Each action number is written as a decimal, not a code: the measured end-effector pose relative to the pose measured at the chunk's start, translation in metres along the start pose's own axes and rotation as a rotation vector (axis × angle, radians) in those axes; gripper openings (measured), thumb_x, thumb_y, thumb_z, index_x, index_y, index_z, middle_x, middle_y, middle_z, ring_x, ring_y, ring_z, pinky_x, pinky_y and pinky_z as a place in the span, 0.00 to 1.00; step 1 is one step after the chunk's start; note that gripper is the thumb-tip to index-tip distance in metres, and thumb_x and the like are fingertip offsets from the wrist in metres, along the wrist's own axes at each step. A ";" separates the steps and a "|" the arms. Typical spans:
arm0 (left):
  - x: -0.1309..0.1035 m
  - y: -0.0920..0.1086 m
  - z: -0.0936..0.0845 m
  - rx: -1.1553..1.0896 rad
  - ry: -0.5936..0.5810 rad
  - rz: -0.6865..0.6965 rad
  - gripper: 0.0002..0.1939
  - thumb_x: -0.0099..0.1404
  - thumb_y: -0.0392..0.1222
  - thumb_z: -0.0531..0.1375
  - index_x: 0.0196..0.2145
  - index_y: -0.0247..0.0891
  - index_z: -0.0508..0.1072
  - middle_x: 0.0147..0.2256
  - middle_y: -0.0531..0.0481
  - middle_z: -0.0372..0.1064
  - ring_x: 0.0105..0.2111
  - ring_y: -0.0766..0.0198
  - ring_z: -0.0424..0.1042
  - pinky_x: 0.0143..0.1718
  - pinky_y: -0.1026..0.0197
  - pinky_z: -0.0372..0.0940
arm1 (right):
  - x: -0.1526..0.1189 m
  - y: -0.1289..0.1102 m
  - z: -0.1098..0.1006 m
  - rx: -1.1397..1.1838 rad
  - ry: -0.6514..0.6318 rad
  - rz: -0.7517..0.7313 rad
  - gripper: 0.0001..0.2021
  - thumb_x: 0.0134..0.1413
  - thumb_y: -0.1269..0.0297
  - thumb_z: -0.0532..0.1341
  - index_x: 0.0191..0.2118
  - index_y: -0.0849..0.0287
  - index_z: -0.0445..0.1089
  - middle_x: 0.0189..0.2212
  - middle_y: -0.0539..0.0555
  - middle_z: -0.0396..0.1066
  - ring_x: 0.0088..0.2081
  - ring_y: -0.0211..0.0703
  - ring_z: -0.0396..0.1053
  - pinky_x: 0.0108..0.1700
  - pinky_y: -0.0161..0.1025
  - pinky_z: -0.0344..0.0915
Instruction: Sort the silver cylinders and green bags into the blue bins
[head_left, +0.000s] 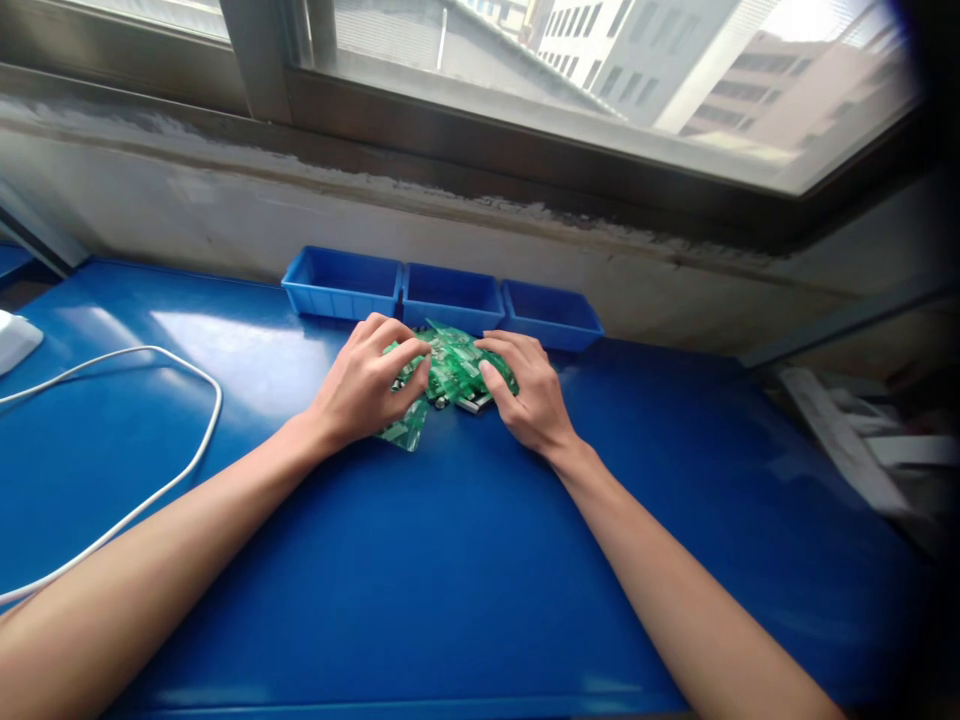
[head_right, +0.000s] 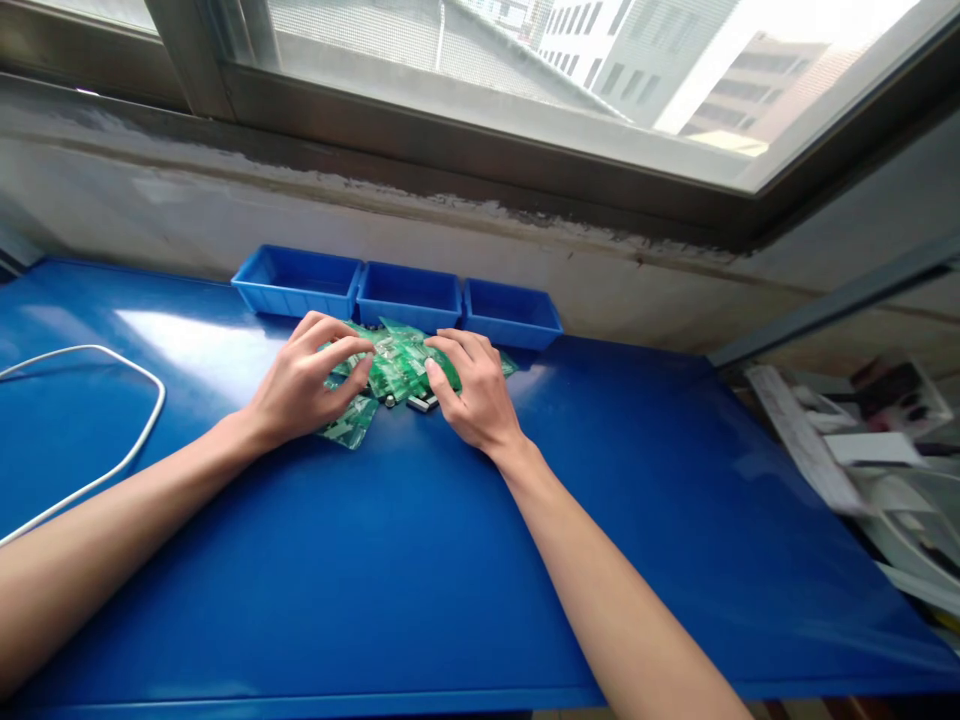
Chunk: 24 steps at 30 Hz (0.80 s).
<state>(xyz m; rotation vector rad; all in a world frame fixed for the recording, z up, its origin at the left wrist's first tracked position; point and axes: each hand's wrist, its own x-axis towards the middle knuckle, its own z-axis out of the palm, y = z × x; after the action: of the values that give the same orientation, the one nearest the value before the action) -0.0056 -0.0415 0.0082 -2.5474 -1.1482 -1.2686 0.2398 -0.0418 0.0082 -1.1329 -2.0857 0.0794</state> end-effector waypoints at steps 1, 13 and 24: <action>0.000 -0.001 0.000 -0.018 0.025 -0.016 0.09 0.72 0.39 0.57 0.42 0.38 0.78 0.40 0.42 0.74 0.42 0.54 0.68 0.48 0.49 0.67 | 0.000 0.000 0.000 -0.001 0.006 -0.004 0.13 0.69 0.59 0.56 0.52 0.54 0.74 0.54 0.59 0.75 0.58 0.56 0.70 0.62 0.56 0.63; 0.007 -0.006 -0.007 -0.376 0.133 -0.402 0.19 0.74 0.50 0.55 0.30 0.38 0.76 0.27 0.50 0.70 0.29 0.62 0.67 0.37 0.59 0.63 | 0.000 -0.020 -0.001 -0.103 0.074 -0.164 0.14 0.62 0.63 0.62 0.52 0.50 0.74 0.53 0.58 0.75 0.57 0.60 0.70 0.60 0.60 0.65; 0.007 -0.017 -0.004 -0.775 0.289 -0.615 0.29 0.74 0.60 0.49 0.29 0.37 0.78 0.25 0.48 0.71 0.27 0.62 0.68 0.34 0.58 0.63 | 0.010 -0.069 0.026 -0.131 -0.272 -0.503 0.16 0.61 0.60 0.63 0.52 0.58 0.75 0.44 0.59 0.81 0.61 0.62 0.67 0.63 0.61 0.62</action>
<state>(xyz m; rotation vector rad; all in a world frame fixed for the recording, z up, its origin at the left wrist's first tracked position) -0.0165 -0.0267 0.0120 -2.3303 -1.6848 -2.5559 0.1719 -0.0690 0.0221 -0.6646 -2.5930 -0.1548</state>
